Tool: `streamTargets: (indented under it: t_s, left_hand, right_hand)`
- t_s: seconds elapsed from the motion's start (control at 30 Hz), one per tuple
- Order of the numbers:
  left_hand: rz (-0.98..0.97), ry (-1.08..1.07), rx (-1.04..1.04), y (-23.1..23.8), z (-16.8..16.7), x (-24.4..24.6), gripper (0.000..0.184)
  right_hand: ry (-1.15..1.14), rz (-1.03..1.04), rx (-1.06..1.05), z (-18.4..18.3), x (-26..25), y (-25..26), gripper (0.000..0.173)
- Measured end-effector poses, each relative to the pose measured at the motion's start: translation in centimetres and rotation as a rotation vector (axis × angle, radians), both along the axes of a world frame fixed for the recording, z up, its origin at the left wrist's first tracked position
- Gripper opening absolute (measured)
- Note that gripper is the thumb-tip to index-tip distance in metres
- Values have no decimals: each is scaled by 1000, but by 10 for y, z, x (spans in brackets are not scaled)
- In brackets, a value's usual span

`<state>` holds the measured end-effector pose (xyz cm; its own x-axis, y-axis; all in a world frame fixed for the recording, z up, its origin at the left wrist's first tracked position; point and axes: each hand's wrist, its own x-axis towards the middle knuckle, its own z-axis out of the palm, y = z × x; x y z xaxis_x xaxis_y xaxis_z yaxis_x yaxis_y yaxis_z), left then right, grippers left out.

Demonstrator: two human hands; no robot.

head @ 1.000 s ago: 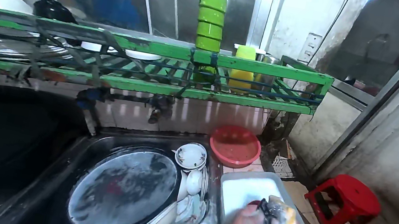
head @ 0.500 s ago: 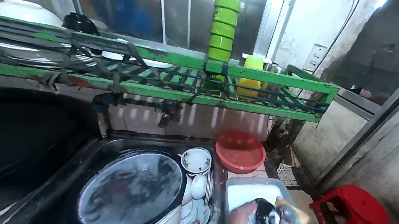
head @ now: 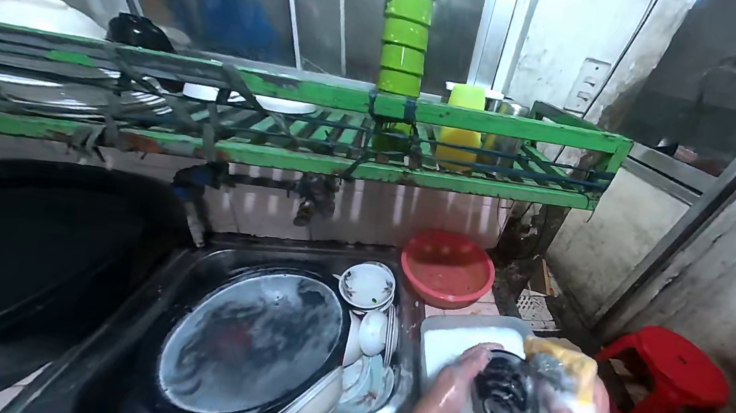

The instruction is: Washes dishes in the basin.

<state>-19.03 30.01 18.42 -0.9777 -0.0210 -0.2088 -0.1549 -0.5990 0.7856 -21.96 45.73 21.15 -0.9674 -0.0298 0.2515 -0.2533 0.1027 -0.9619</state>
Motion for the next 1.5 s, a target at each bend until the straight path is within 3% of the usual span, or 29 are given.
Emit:
streamTargets:
  t_s: [0.07, 0.13, 0.23, 0.3, 0.4, 0.43, 0.5, 0.6, 0.63, 0.7, 0.73, 0.8, 0.87, 0.93, 1.0, 1.1, 1.17, 1.2, 1.27, 1.33, 1.4, 1.47, 1.5]
  left_hand:
    - [-47, -174, 184, 6, -4, -6, 56]
    - [27, -237, 168, 5, -13, -10, 56]
    - [50, 7, -310, -10, -20, -13, 50]
    - [-23, 209, -684, -14, -12, -15, 51]
    - [-28, 559, -1067, 8, -21, -11, 40]
    - [31, 602, -1072, 15, -27, -11, 37]
    - [-14, 358, -874, 16, -22, -10, 41]
    - [-253, -72, -543, 3, -8, -22, 28]
    - [-343, -148, -454, -1, -6, -27, 23]
    - [-372, -126, -479, -1, -4, -28, 30]
    - [-317, -16, -588, 2, -5, -25, 40]
    - [-152, 267, -837, 14, -15, -23, 43]
    - [-82, 376, -948, 25, -18, -21, 41]
    - [-222, 231, -822, 18, -20, -25, 42]
    - [-395, 12, -559, 3, -22, -32, 42]
    - [-518, -239, -195, -7, -19, -35, 37]
    - [-515, -243, -135, 0, -7, -31, 43]
    - [-457, -207, -187, 4, -1, -31, 44]
    - [-299, -37, -446, 11, 7, -34, 48]
    - [-137, 146, -746, 15, 9, -37, 41]
    - [-39, 322, -968, 14, 4, -37, 37]
    - [19, 455, -1036, 9, -7, -36, 35]
    - [21, 451, -1012, 7, -10, -36, 35]
  right_hand:
    - [87, 46, 145, 6, 10, -5, 64]
    - [-135, 120, 9, -3, 7, -4, 64]
    - [-428, 178, -197, -18, -3, 10, 53]
    - [-537, 130, -50, -23, -6, 17, 47]
    - [-615, 99, 134, -21, 1, 9, 40]
    - [-598, 83, 143, -16, 5, 5, 37]
    - [-488, 118, 229, -11, 15, -1, 38]
    - [-75, 361, 618, -16, 36, 3, 52]
    - [66, 404, 700, -19, 40, 3, 49]
    - [19, 390, 614, -22, 40, 5, 48]
    - [-154, 318, 457, -23, 38, 5, 47]
    - [-459, 103, 97, -29, 26, 5, 32]
    - [-488, 51, 78, -31, 21, 6, 30]
    - [-294, 270, 498, -22, 27, 11, 41]
    - [198, 497, 912, -19, 28, 20, 29]
    - [790, 486, 1006, -21, 7, 26, 26]
    - [974, 324, 965, -34, -13, 30, 24]
    - [959, 237, 952, -40, -17, 30, 25]
    - [717, 105, 881, -46, -10, 20, 32]
    - [303, 32, 681, -46, 3, -2, 40]
    - [-275, 41, 298, -27, 16, -19, 45]
    - [-544, 65, 119, -13, 21, -22, 41]
    - [-545, 125, 153, -7, 23, -21, 41]
